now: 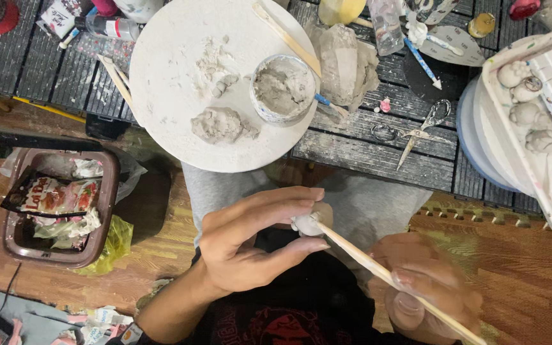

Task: The person shapes a small lump of clay into a rounded form using a wooden modeling tool and their fingers. They repeatedly smooth and refine the surface, occasionally adding small pieces of clay to build up the shape.

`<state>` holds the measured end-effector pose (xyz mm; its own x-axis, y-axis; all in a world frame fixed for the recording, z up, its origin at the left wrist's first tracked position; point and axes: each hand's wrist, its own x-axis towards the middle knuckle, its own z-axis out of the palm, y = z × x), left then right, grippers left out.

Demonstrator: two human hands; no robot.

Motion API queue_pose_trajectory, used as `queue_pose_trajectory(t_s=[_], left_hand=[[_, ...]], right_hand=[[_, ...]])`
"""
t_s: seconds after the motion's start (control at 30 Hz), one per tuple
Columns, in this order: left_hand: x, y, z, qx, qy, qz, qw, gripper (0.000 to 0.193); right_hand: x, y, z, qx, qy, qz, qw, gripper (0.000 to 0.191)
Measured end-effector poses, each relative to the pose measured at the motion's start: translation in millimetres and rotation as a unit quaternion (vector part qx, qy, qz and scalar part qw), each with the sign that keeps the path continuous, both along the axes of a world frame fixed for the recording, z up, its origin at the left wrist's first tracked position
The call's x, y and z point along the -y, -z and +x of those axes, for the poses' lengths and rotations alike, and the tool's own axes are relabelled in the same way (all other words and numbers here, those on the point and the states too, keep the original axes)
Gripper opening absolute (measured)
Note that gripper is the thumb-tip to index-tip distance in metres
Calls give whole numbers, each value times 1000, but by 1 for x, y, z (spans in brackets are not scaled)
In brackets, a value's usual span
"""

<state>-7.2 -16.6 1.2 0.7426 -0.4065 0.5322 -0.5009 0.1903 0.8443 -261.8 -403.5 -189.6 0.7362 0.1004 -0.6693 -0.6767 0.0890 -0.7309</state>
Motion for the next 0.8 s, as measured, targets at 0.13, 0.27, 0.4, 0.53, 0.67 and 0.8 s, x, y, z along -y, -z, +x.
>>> queue_pose_trajectory(t_s=[0.13, 0.27, 0.4, 0.53, 0.67, 0.8], left_hand=[[0, 0, 1, 3, 0, 4, 1000, 43], [2, 2, 3, -2, 0, 5, 1000, 41], [7, 5, 7, -26, -5, -12, 1000, 40], [10, 9, 12, -28, -20, -5, 999, 40], [8, 17, 15, -29, -22, 1, 999, 40], [8, 26, 17, -68, 10, -29, 997, 34]], right_hand=[[4, 10, 3, -12, -22, 58, 998, 32], [-19, 7, 29, 443, -87, -141, 881, 24], [-75, -36, 66, 581, -73, -252, 770, 23], [-141, -98, 113, 652, 129, -421, 617, 23], [-167, -140, 146, 677, 106, -412, 601, 25], [-155, -137, 167, 709, 135, -197, 664, 20]])
